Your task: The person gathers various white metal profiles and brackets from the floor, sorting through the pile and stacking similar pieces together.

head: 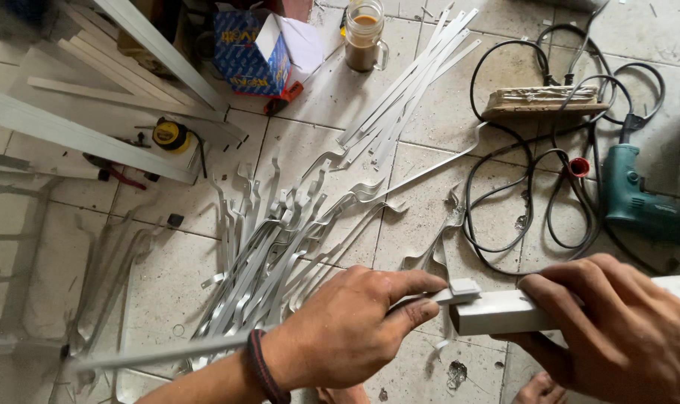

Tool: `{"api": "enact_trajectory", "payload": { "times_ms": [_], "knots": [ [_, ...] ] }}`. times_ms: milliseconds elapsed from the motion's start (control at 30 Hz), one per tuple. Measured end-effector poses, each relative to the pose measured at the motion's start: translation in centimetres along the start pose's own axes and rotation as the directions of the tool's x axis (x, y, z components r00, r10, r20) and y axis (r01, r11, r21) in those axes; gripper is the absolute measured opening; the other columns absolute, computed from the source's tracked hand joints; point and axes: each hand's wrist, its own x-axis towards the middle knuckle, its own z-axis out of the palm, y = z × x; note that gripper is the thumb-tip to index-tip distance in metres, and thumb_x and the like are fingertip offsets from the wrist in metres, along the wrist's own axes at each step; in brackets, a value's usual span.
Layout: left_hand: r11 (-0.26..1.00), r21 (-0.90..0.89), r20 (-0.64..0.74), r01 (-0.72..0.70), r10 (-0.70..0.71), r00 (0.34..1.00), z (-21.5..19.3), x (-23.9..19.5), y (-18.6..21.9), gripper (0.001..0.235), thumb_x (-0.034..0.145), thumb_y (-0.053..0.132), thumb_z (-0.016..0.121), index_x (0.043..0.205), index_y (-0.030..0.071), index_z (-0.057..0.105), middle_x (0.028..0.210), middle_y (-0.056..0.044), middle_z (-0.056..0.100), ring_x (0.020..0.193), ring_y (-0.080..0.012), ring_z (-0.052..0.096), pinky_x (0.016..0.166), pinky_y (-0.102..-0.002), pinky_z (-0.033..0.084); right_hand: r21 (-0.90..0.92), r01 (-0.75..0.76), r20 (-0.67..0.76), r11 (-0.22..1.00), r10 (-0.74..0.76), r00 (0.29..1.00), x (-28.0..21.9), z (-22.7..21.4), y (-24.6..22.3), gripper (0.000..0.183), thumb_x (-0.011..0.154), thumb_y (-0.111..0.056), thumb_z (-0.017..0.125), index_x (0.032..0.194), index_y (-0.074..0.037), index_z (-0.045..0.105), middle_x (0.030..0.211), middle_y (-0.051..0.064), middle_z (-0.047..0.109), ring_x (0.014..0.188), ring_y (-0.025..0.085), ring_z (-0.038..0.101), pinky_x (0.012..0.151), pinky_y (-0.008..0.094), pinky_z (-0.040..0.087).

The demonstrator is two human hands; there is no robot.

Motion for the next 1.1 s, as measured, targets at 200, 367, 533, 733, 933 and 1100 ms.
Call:
{"api": "enact_trajectory", "payload": {
  "times_ms": [200,367,533,733,933,1100],
  "knots": [
    [0.952,-0.229,-0.274,-0.203,0.137,0.952,0.9,-0.2,1.0,0.036,0.099,0.032,0.056,0.126,0.015,0.073,0.070,0.001,0.071,0.051,-0.0147,0.051,0.052,-0.033,0.045,-0.043,-0.157,-0.058,0.987,0.155,0.986,1.0,-1.6,-0.6,0.046,0.092,-0.058,0.062,0.103,-0.014,0.065,0.084,0.001,0.069,0.072,0.022,0.069,0.064,0.036,0.051],
    [0.934,-0.206,-0.427,-0.290,0.181,0.886,2.2,-0.1,0.9,0.036,0.103,0.024,0.055,0.139,0.018,0.052,0.054,0.002,0.040,0.042,-0.0152,0.035,0.038,-0.037,0.030,-0.040,-0.213,-0.204,0.976,0.201,0.958,1.7,-1.1,-0.6,0.044,0.094,-0.058,0.061,0.098,-0.014,0.067,0.084,0.005,0.068,0.068,0.027,0.067,0.062,0.038,0.048],
    [0.767,0.537,-0.537,-0.352,0.632,0.559,2.3,0.7,-0.2,0.016,0.105,0.006,0.053,0.120,0.004,0.058,0.081,-0.006,0.060,0.040,-0.0103,0.041,0.029,-0.030,0.033,-0.063,-0.128,-0.183,0.990,0.115,0.976,2.1,-1.9,1.3,0.043,0.093,-0.055,0.066,0.100,-0.013,0.067,0.082,0.003,0.067,0.068,0.024,0.067,0.061,0.037,0.048],
    [0.356,0.822,-0.127,-0.444,0.876,0.466,-0.9,-1.2,0.0,0.020,0.110,0.014,0.048,0.116,0.004,0.065,0.082,-0.008,0.066,0.046,-0.0113,0.051,0.037,-0.030,0.037,0.032,0.112,-0.200,0.993,-0.104,0.974,1.5,-2.8,2.3,0.057,0.092,-0.065,0.050,0.085,-0.010,0.063,0.070,0.002,0.063,0.052,0.023,0.058,0.054,0.040,0.041],
    [0.076,0.881,0.124,-0.468,0.915,0.383,-1.8,-1.9,-1.4,0.021,0.104,0.007,0.044,0.111,0.016,0.062,0.072,0.007,0.047,0.046,-0.0074,0.038,0.047,-0.024,0.031,0.039,0.272,-0.232,0.961,-0.256,0.938,1.1,-3.5,1.2,0.044,0.100,-0.033,0.033,0.079,-0.007,0.062,0.061,0.004,0.057,0.043,0.023,0.050,0.046,0.039,0.038],
    [-0.001,0.752,0.288,-0.659,0.900,0.327,0.1,-0.7,-3.2,0.018,0.099,0.003,0.045,0.104,0.017,0.056,0.069,0.004,0.042,0.045,-0.0093,0.037,0.043,-0.028,0.028,-0.061,0.498,-0.406,0.865,-0.477,0.779,1.4,-1.8,-0.2,0.037,0.097,-0.037,0.060,0.070,-0.013,0.052,0.051,-0.005,0.047,0.036,0.012,0.038,0.037,0.026,0.032]
  ]
}}
